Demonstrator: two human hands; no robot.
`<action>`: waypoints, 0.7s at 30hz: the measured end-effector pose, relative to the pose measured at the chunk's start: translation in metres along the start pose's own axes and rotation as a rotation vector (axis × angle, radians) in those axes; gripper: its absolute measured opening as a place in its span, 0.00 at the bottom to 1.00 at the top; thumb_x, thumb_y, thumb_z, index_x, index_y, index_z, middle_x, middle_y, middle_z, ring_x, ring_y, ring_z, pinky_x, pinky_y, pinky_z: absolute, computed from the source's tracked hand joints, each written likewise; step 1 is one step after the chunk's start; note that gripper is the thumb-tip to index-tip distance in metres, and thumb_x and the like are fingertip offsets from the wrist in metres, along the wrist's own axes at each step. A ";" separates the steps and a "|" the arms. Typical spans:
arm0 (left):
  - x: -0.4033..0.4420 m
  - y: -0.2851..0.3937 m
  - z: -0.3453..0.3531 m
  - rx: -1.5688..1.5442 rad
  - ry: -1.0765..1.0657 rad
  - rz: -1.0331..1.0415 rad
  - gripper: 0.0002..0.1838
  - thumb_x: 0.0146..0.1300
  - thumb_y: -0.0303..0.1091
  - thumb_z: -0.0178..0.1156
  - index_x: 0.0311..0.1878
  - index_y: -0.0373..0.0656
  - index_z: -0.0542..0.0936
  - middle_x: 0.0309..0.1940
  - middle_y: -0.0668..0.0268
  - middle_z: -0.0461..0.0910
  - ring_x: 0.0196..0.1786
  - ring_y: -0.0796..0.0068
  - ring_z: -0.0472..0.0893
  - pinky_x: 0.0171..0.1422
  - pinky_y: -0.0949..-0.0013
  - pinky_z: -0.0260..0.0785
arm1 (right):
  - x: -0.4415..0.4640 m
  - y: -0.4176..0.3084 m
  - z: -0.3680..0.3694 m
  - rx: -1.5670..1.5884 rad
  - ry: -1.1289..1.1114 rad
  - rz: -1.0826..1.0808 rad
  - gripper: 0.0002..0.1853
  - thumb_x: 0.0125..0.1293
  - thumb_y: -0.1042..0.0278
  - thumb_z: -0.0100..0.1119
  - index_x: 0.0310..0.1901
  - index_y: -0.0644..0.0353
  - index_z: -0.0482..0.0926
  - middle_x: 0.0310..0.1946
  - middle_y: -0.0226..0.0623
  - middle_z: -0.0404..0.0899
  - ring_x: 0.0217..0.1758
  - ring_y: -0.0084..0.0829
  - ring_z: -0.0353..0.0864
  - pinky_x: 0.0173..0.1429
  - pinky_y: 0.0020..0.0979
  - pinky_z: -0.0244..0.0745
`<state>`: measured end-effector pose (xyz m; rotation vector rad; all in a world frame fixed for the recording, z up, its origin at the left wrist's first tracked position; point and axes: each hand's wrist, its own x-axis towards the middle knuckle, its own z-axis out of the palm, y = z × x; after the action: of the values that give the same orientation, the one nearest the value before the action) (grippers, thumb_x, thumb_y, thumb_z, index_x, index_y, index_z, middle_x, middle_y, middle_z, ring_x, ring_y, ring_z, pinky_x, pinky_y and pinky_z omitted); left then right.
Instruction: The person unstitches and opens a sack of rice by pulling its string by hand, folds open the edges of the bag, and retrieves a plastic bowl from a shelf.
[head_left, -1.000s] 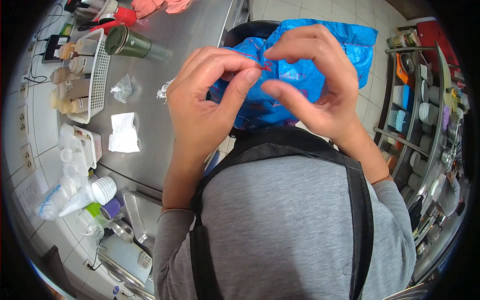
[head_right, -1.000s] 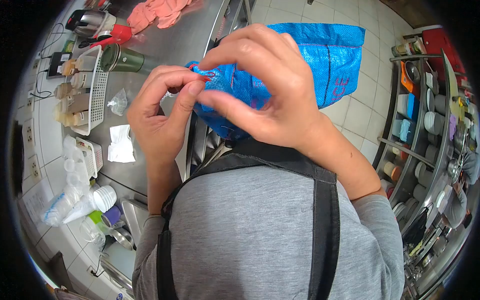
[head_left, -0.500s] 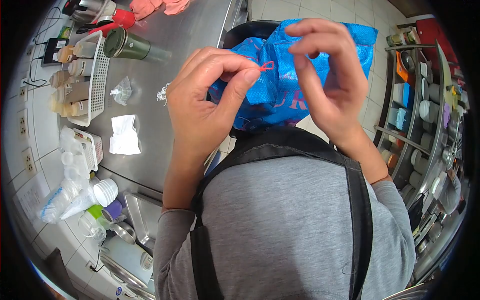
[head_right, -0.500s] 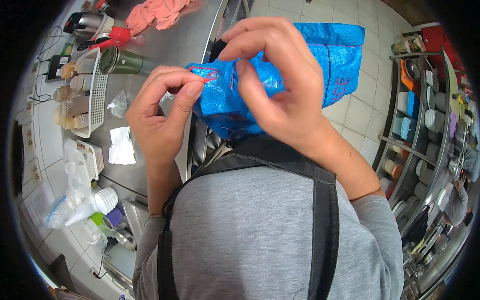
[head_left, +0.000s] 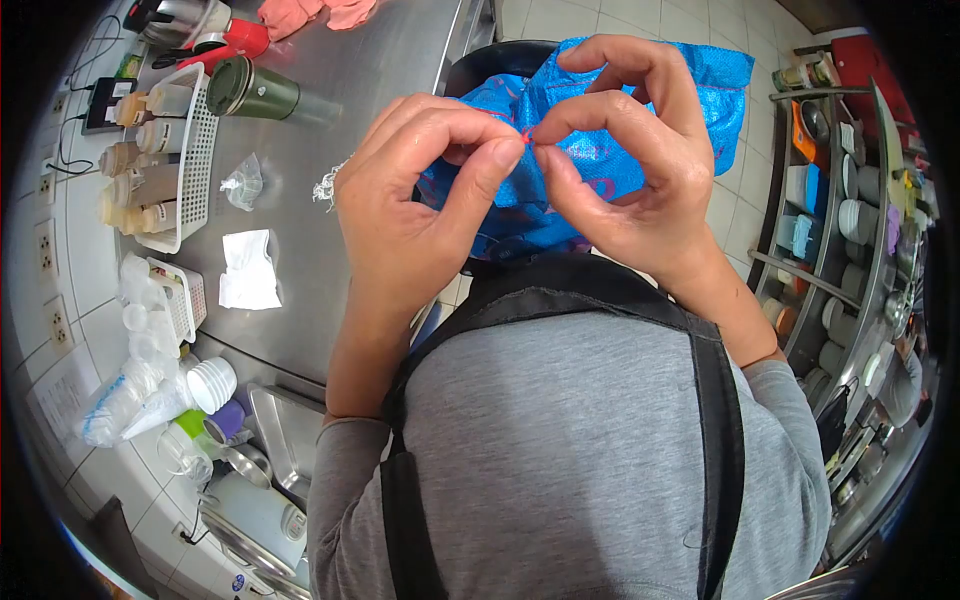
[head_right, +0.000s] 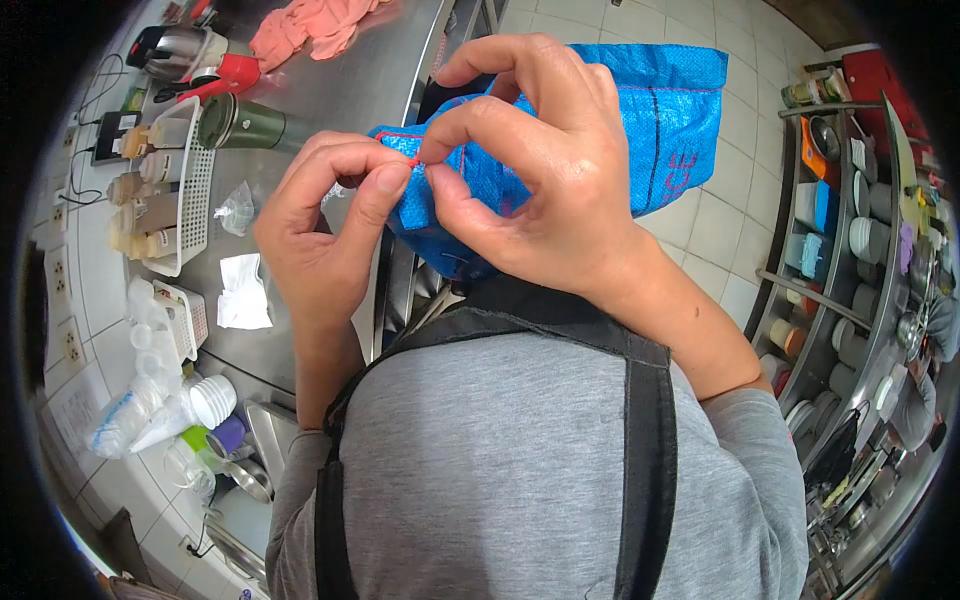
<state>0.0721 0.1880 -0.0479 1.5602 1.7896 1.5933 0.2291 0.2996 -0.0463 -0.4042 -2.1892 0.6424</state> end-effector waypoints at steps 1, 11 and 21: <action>0.000 0.000 0.000 0.004 0.001 0.004 0.03 0.59 0.26 0.71 0.34 0.38 0.86 0.31 0.66 0.84 0.35 0.74 0.80 0.41 0.72 0.73 | 0.000 0.000 0.001 -0.003 0.002 -0.004 0.11 0.43 0.80 0.71 0.32 0.59 0.86 0.52 0.42 0.78 0.44 0.32 0.77 0.47 0.30 0.73; -0.003 -0.001 -0.001 0.031 -0.048 0.038 0.04 0.63 0.26 0.69 0.37 0.35 0.85 0.35 0.65 0.83 0.37 0.79 0.77 0.44 0.76 0.68 | 0.001 -0.001 0.002 0.012 0.013 -0.007 0.10 0.43 0.81 0.69 0.30 0.60 0.85 0.53 0.43 0.78 0.43 0.31 0.77 0.48 0.30 0.73; -0.002 0.000 0.001 0.001 -0.007 -0.001 0.03 0.59 0.25 0.71 0.34 0.38 0.86 0.30 0.65 0.83 0.36 0.75 0.80 0.42 0.72 0.72 | -0.003 0.009 0.009 0.303 0.077 0.098 0.06 0.47 0.78 0.68 0.29 0.58 0.83 0.48 0.41 0.79 0.46 0.32 0.79 0.54 0.33 0.72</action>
<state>0.0732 0.1866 -0.0493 1.5632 1.7872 1.5851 0.2243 0.3028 -0.0581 -0.3708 -1.9686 0.9800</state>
